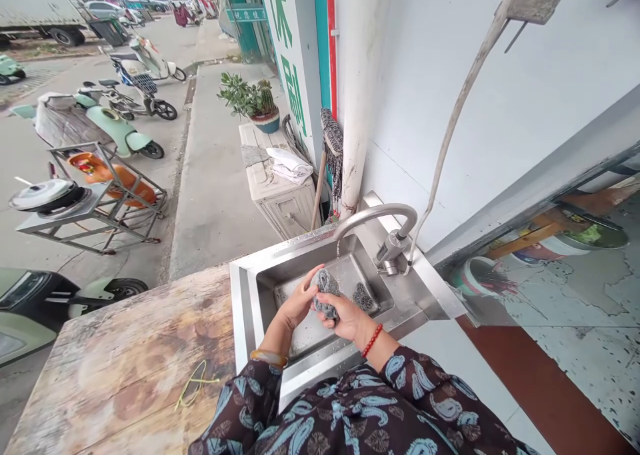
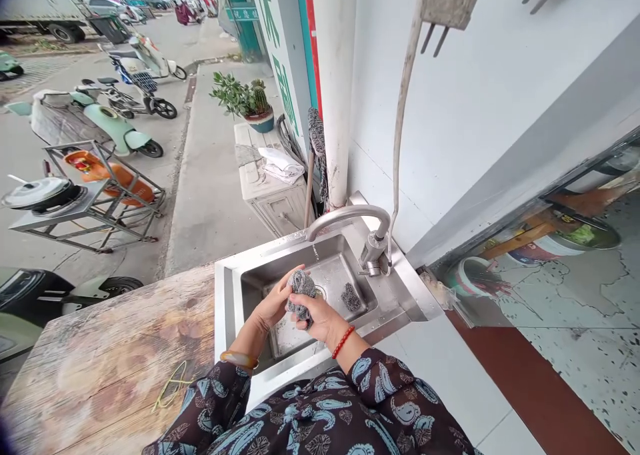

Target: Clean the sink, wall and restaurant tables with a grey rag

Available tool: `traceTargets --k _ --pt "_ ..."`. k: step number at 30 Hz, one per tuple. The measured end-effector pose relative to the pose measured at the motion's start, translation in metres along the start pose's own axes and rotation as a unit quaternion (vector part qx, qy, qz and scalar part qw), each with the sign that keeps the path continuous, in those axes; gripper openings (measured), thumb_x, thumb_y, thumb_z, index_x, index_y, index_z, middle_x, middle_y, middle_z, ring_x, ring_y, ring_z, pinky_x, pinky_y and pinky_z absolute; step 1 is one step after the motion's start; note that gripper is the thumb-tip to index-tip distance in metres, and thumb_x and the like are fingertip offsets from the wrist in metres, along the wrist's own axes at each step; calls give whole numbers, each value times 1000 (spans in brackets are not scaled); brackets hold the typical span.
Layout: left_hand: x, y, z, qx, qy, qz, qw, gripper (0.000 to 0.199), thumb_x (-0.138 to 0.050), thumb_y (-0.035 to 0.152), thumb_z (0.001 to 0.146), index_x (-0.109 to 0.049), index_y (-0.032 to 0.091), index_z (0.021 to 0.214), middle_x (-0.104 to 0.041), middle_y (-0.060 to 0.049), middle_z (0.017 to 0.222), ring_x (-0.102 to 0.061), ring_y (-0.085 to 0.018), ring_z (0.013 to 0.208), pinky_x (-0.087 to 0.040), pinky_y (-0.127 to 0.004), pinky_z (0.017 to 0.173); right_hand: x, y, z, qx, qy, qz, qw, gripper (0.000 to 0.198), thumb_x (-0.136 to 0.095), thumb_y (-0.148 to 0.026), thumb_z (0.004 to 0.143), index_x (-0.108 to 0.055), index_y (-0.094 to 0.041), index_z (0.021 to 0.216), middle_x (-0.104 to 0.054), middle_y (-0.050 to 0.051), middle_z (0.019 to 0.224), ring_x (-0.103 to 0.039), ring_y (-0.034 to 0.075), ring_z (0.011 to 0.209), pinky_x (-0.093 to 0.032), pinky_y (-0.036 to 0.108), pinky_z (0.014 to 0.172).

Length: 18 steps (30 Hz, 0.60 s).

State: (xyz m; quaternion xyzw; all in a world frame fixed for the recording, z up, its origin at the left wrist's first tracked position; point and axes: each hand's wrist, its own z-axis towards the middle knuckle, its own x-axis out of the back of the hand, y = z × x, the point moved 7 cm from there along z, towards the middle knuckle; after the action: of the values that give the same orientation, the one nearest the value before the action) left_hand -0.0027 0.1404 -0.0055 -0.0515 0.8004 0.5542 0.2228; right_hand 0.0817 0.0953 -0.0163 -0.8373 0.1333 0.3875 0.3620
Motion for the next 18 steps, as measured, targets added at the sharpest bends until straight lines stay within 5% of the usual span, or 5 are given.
traceTargets --k 4,9,13,18 --pt "-27 34 -12 -58 -63 -58 995 81 -87 54 61 -63 25 132 -62 -16 133 -59 -35 119 -49 -46 99 -49 11 -20 -78 -120 159 977 42 -81 -43 69 -60 -17 94 -64 1 77 -48 5 54 -22 12 42" --pt "-42 66 -25 -110 -117 -55 986 48 -81 59 65 -71 25 97 -67 -5 98 -67 -26 87 -55 -49 86 -70 1 -32 -82 -111 159 978 44 -82 -40 67 -61 -17 98 -67 5 81 -59 10 64 -28 12 42" --pt "-42 70 -23 -79 -95 58 991 32 -83 43 70 -63 19 79 -62 0 83 -63 -17 73 -53 -33 71 -68 -15 -33 -54 -109 45 992 43 -87 -30 55 -58 -17 85 -62 -1 74 -45 3 51 -16 13 39" --pt "-33 60 -22 -73 43 220 972 30 -77 40 74 -55 19 74 -58 3 66 -51 -10 60 -41 -22 58 -36 -12 -12 8 55 -214 975 28 -73 -22 59 -53 -21 78 -48 -8 59 -36 5 46 -20 18 41"
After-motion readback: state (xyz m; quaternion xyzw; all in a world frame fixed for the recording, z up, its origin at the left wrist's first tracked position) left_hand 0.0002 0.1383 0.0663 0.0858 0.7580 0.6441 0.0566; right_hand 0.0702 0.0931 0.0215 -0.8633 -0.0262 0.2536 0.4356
